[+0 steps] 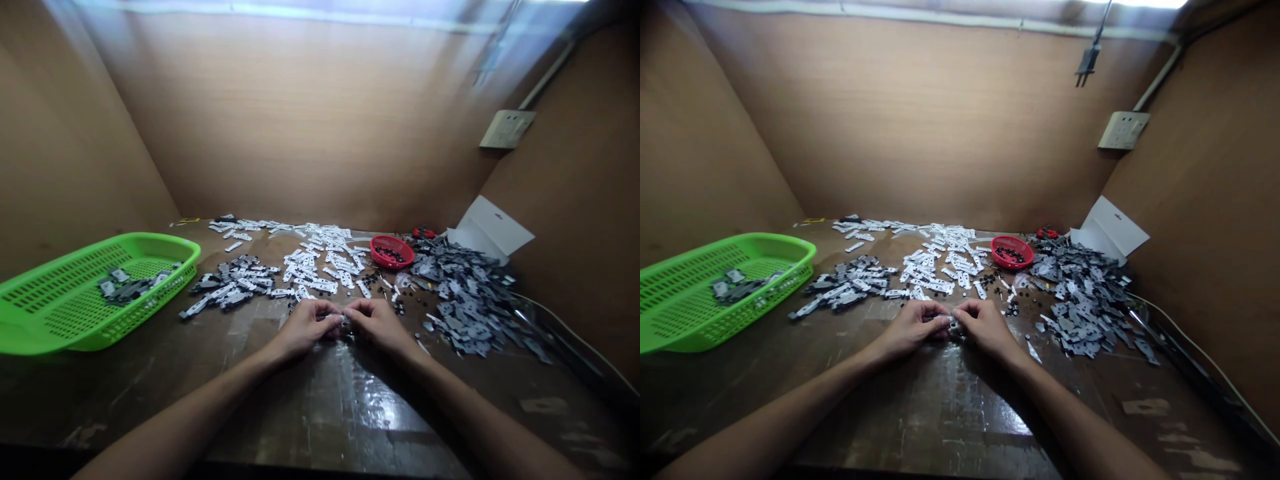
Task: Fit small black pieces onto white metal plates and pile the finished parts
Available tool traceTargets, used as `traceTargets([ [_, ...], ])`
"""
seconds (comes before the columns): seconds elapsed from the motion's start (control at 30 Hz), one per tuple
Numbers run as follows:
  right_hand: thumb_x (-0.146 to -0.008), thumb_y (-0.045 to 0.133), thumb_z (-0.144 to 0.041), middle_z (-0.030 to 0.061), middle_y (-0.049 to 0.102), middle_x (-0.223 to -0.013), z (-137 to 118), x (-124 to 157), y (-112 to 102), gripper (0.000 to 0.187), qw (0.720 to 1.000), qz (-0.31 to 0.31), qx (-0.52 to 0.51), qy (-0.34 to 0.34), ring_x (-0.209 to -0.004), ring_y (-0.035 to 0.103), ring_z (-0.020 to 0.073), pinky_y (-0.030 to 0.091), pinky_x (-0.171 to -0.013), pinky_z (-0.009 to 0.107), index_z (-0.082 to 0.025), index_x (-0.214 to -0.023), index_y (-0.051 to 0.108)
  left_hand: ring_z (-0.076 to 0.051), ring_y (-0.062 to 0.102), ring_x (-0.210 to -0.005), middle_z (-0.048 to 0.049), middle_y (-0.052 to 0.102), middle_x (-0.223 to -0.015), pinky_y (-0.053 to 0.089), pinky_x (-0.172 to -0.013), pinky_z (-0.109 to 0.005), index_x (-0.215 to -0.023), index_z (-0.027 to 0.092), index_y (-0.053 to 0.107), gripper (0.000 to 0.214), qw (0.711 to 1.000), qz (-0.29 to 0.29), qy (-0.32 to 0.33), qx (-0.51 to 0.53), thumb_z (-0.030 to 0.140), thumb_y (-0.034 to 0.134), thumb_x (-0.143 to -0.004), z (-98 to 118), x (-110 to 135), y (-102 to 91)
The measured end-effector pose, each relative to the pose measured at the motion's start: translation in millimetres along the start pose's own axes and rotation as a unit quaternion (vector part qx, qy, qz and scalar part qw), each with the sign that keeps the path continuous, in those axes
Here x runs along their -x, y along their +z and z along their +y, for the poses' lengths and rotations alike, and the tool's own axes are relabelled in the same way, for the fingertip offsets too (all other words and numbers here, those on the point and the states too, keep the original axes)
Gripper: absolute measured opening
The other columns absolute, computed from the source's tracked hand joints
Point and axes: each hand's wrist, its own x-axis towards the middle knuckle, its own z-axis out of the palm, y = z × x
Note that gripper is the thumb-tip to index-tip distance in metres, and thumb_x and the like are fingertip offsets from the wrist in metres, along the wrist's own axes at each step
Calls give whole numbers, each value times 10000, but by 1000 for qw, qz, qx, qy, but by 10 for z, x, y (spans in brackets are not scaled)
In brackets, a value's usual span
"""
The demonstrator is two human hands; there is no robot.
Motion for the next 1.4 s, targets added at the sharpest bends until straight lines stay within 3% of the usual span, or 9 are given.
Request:
traceTargets([
  [0.2, -779, 510, -423, -11, 561, -513, 12, -4, -15, 331, 999, -17, 20, 19, -443, 453, 95, 329, -436, 197, -149, -860, 677, -131, 600, -597, -77, 638, -686, 459, -576, -227, -871, 94, 625, 335, 1000, 7, -12, 22, 399, 598, -733, -28, -29, -29],
  [0.43, -743, 563, -404, -29, 503, -479, 61, -14, -25, 292, 998, -47, -1, 37, -424, 400, 76, 305, -427, 188, -127, -770, 649, -122, 593, -574, -70, 635, -675, 462, -559, -220, -840, 90, 620, 329, 999, 10, -9, 33, 396, 614, -721, 10, -13, -35],
  [0.67, -761, 534, -355, -21, 509, -563, 7, 0, -6, 236, 999, -36, -4, 1, -507, 405, 82, 307, -471, 190, -136, -688, 583, -134, 605, -596, -66, 633, -699, 481, -565, -238, -854, 95, 600, 331, 997, 16, -24, 68, 385, 641, -699, 30, -8, -3],
  [0.83, -754, 537, -333, -16, 507, -589, 7, 13, 38, 213, 998, 27, 47, -37, -558, 431, 99, 330, -511, 199, -149, -646, 548, -148, 621, -640, -62, 636, -708, 491, -603, -247, -844, 101, 598, 331, 997, 15, -28, 71, 390, 648, -691, 38, -19, 22],
  [1.1, -799, 482, -412, 9, 573, -620, 4, -19, -5, 306, 997, 23, 60, -49, -554, 480, 115, 357, -512, 214, -147, -752, 627, -130, 615, -612, -58, 636, -703, 489, -560, -218, -829, 113, 592, 294, 993, 23, -52, 103, 360, 666, -688, 50, -53, -26],
  [1.17, -808, 466, -411, 15, 602, -663, 17, -73, -134, 310, 991, 75, 91, -67, -584, 509, 126, 378, -551, 226, -154, -809, 639, -116, 613, -612, -59, 634, -715, 481, -541, -190, -830, 117, 581, 256, 980, 79, -58, 171, 335, 649, -714, 55, -99, -123],
  [1.23, -805, 468, -391, 32, 638, -769, 52, -140, -322, 291, 974, 151, 141, -88, -671, 548, 145, 401, -631, 246, -165, -858, 644, -87, 599, -595, -48, 626, -722, 472, -533, -161, -827, 127, 563, 191, 947, 176, -31, 267, 295, 616, -752, 81, -153, -290],
  [1.33, -800, 456, -355, 50, 651, -882, 148, -230, -628, 281, 942, 244, 211, -89, -758, 568, 165, 407, -710, 276, -174, -909, 641, -87, 611, -647, -53, 621, -755, 495, -588, -171, -818, 141, 523, 175, 849, 330, 37, 412, 309, 480, -842, 139, -217, -591],
  [1.4, -797, 448, -339, 53, 652, -888, 227, -269, -774, 280, 928, 270, 248, -70, -763, 572, 170, 408, -716, 285, -174, -914, 641, -116, 625, -706, -88, 622, -815, 510, -604, -200, -848, 133, 508, 273, 806, 367, 40, 463, 379, 389, -870, 165, -230, -721],
])
